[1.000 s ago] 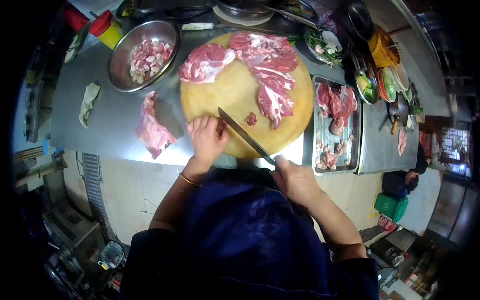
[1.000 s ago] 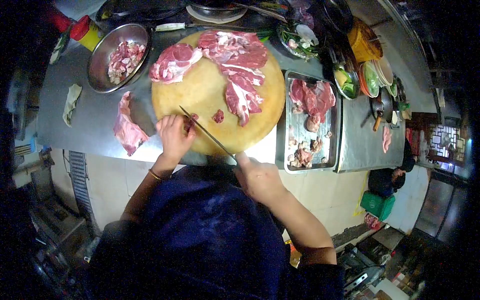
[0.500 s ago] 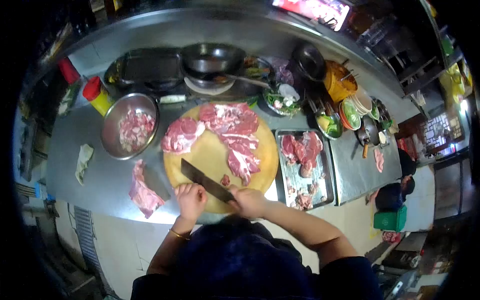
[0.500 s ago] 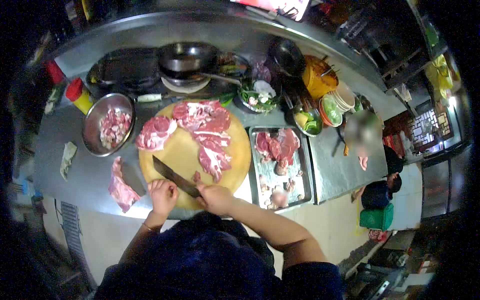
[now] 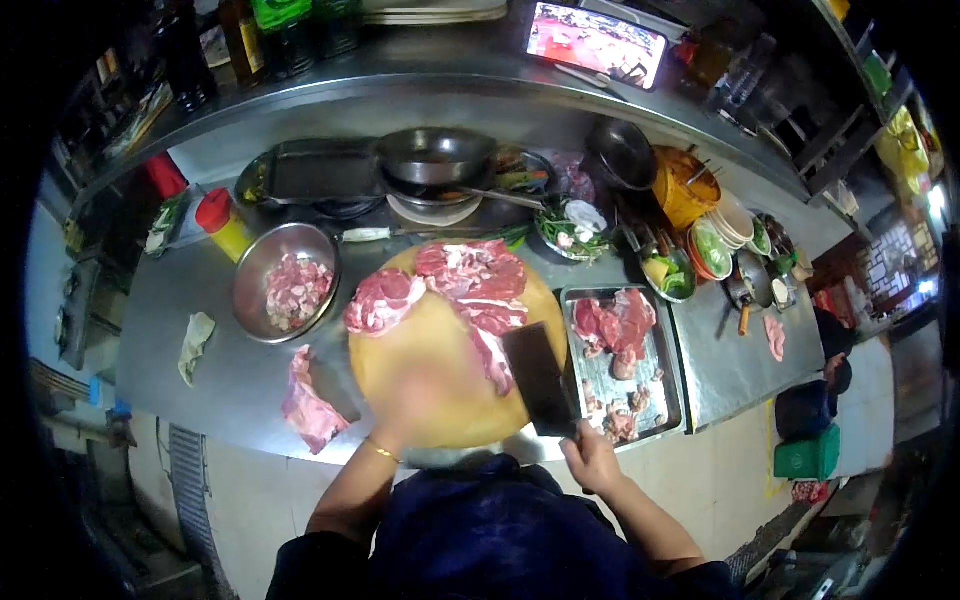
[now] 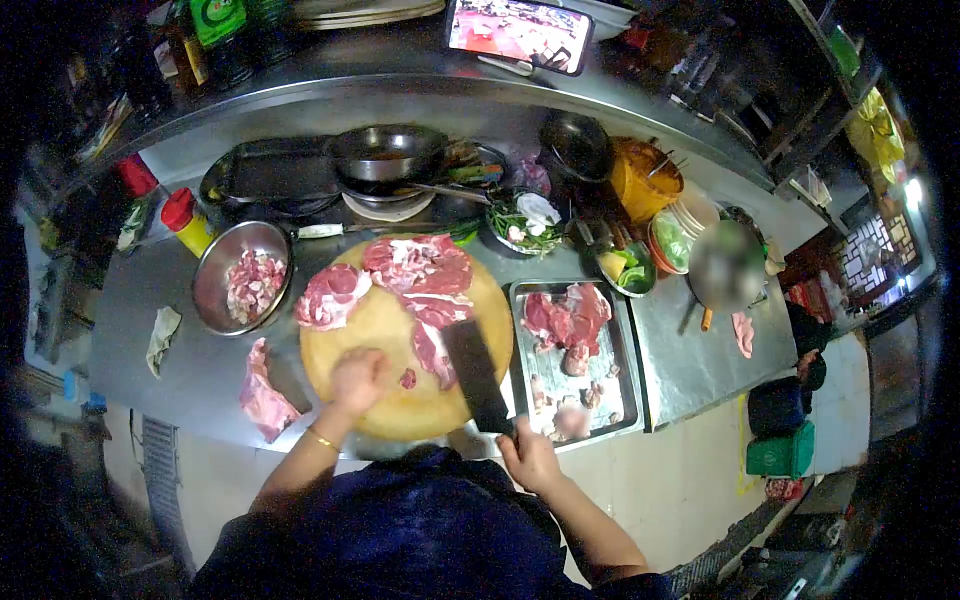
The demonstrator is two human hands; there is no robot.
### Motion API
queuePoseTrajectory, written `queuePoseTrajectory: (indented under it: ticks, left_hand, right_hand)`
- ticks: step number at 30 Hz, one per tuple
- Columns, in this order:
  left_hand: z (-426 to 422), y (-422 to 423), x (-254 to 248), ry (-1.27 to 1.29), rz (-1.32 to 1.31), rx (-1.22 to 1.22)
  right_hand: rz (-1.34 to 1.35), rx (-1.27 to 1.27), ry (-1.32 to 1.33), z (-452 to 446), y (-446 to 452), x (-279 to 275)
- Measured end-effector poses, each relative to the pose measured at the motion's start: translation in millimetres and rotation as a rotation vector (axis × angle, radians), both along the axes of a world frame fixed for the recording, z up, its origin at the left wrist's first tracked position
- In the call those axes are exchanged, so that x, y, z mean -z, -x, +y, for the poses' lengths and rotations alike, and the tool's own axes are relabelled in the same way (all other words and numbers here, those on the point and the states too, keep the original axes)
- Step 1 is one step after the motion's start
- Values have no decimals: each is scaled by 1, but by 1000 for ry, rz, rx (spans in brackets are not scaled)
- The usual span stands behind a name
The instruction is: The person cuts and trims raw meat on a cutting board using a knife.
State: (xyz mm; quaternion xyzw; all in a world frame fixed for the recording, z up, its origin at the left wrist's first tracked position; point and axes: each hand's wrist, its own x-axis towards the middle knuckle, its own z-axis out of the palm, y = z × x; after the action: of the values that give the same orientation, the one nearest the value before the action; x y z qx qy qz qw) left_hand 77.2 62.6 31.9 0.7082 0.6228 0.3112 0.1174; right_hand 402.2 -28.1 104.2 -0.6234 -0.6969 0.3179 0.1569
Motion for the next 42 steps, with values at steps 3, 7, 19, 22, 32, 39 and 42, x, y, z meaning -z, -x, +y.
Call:
queuePoseTrajectory:
  ticks: [3, 7, 19, 22, 32, 39, 42]
  left_hand:
    - [2, -46, -31, 177, 203, 196]
    - [-4, -30, 39, -144, 286, 301]
    - [31, 132, -36, -458, 187, 82]
    - [101, 219, -90, -101, 120, -442]
    - [72, 15, -5, 127, 242, 183]
    - [70, -57, 39, 482, -494, 159]
    - [49, -42, 11, 742, -1351, 88]
  right_hand:
    - [-34, 146, -68, 4, -7, 18]
    - [-52, 165, -91, 0, -11, 26]
    - [-79, 169, -163, -9, -3, 34]
    - [18, 287, 13, -6, 10, 16]
    - [-46, 252, -89, 1, 12, 17]
    - [16, 226, -78, -14, -2, 53]
    - [14, 174, -176, -13, -5, 58]
